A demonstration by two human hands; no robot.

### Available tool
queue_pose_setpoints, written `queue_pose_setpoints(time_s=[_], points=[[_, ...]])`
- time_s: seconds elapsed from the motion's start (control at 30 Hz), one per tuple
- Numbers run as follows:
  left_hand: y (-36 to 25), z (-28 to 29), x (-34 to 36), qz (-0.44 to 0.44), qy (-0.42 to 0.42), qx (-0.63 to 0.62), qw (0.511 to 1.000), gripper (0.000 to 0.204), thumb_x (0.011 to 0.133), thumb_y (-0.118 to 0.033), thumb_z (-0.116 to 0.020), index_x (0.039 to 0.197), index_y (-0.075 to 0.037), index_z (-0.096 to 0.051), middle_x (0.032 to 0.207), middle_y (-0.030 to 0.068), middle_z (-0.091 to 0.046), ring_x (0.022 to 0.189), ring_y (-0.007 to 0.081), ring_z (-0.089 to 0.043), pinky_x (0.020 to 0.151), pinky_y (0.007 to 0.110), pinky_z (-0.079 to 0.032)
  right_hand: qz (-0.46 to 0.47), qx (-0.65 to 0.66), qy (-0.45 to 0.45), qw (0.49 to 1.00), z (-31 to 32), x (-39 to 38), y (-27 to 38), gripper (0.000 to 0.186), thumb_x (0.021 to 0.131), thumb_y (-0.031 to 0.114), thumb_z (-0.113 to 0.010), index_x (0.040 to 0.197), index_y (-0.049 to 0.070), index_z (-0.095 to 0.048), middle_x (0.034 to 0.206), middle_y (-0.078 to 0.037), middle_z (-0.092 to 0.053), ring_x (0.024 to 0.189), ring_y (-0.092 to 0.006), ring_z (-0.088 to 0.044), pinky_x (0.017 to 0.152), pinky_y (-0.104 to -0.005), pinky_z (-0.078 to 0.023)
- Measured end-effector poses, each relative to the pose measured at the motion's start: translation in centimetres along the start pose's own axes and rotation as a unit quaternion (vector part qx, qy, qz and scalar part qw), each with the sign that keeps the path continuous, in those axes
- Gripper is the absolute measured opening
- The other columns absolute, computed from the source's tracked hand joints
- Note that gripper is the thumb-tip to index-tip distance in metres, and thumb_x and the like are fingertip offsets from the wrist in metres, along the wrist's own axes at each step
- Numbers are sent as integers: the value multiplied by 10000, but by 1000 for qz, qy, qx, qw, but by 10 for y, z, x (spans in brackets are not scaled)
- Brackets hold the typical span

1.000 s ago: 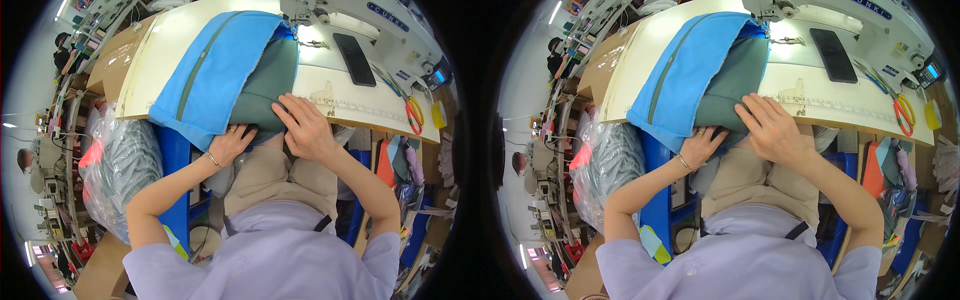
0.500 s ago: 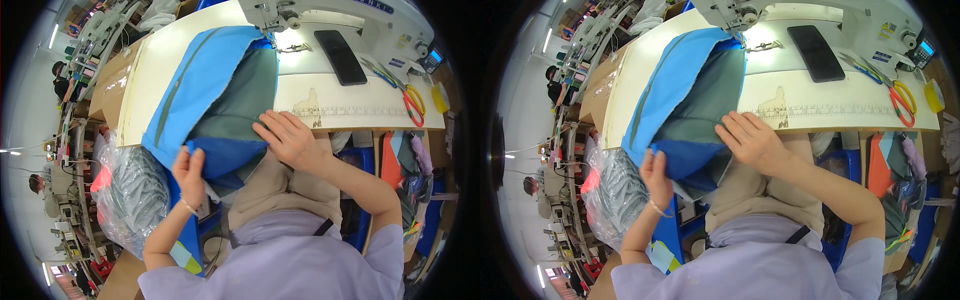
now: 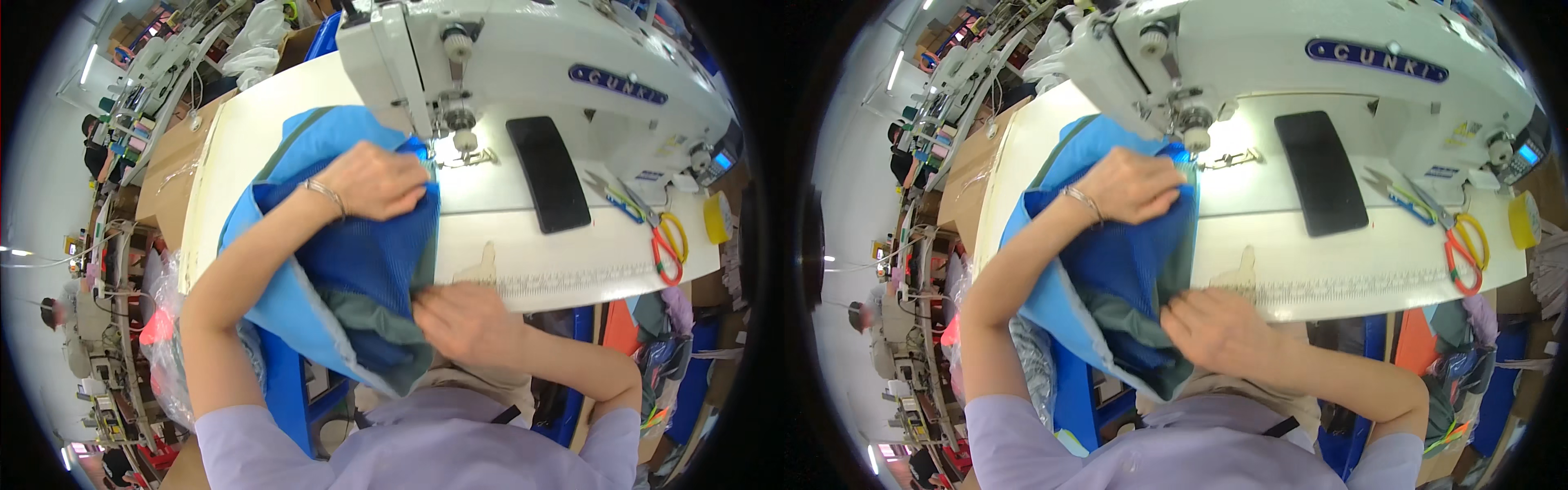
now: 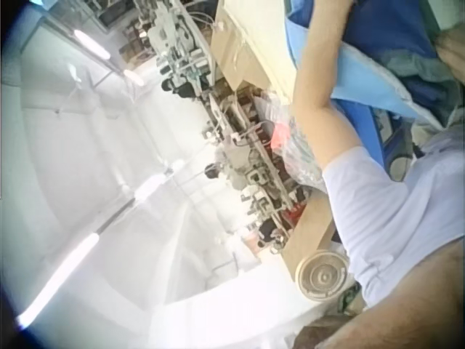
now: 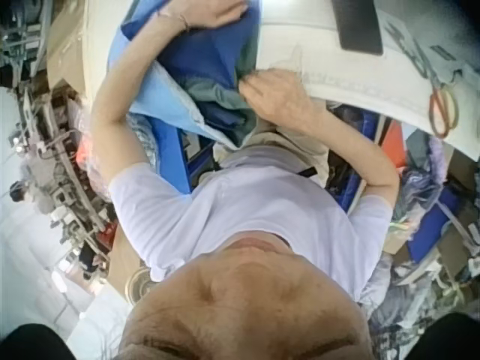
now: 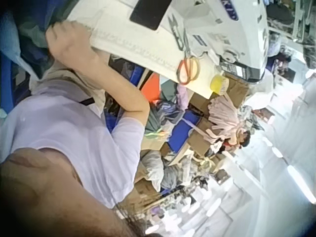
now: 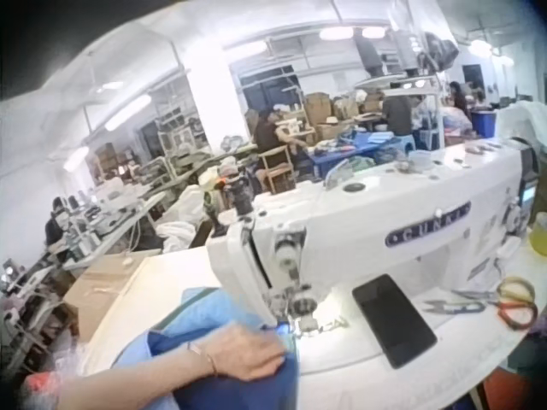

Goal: The person operates an industrial sewing machine to stitch a blue and green fabric bag. They guide the bag under the needle, aligning the edges and seams while the machine runs. The person frequently pauses to adjust the fabric, flip the bag, and reposition it for different stitching lines.

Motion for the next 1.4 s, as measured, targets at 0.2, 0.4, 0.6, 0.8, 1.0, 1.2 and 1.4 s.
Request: queue_pose_setpoints(time_s=[0.2,0.4,0.6,0.8,1.0,1.2,1.4], points=[[0,-18,-14,195,-64,-211,956,132,895,-216,-742,903,-98,-685,790,75,-712,689,269,-696,598,375,-530,57,103,198,973,17,14,-21,210,812,191,-646,904,7,-691,898,-118,-678,802,-225,-634,704,-332,-514],[11,-17,-23,289,-100,-367,879,124,867,-77,-793,971,-30,-742,847,95,-743,742,220,-718,701,304,-559,-431,201,327,816,30,66,-103,256,944,270,-744,944,14,-728,813,-99,-727,704,-211,-685,596,-370,-530],[9,-12,-23,262,-159,-412,858,80,881,-57,-783,952,-21,-776,862,83,-757,766,186,-720,708,290,-552,-543,367,61,753,11,49,-126,245,924,112,-807,1132,1,-744,921,3,-734,795,-39,-640,701,-217,-507],[3,-11,-22,286,-165,-411,850,121,846,-67,-808,958,-32,-781,857,104,-753,762,227,-728,700,307,-560,-493,365,29,789,10,37,-123,183,897,32,-805,1068,-15,-758,935,-35,-742,829,-58,-658,718,-217,-510],[-4,-11,-25,166,-179,-348,905,204,828,-122,-813,1018,-63,-767,915,107,-749,796,291,-728,710,361,-577,-448,281,5,849,13,43,-111,197,847,-7,-825,1026,-33,-748,953,-78,-749,873,-126,-698,789,-275,-553],[-7,-18,-24,148,-163,-306,926,298,782,-104,-814,1072,-78,-748,982,95,-737,879,291,-721,738,392,-579,-370,259,-63,890,8,40,-116,294,830,21,-861,1102,-2,-752,942,-58,-742,807,-87,-690,691,-244,-560],[-6,-19,-23,157,-123,-357,913,318,782,-61,-807,1094,-60,-746,982,96,-736,868,315,-709,763,393,-575,-256,144,-25,956,15,47,-111,215,801,-41,-841,971,-14,-711,990,-110,-723,823,-154,-679,749,-277,-547]])
Point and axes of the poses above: each hand's wrist, its own x-axis towards the middle knuckle, its own z-axis out of the back of the hand, y = z × x, the point moved 3 cm from there along x, towards the middle knuckle
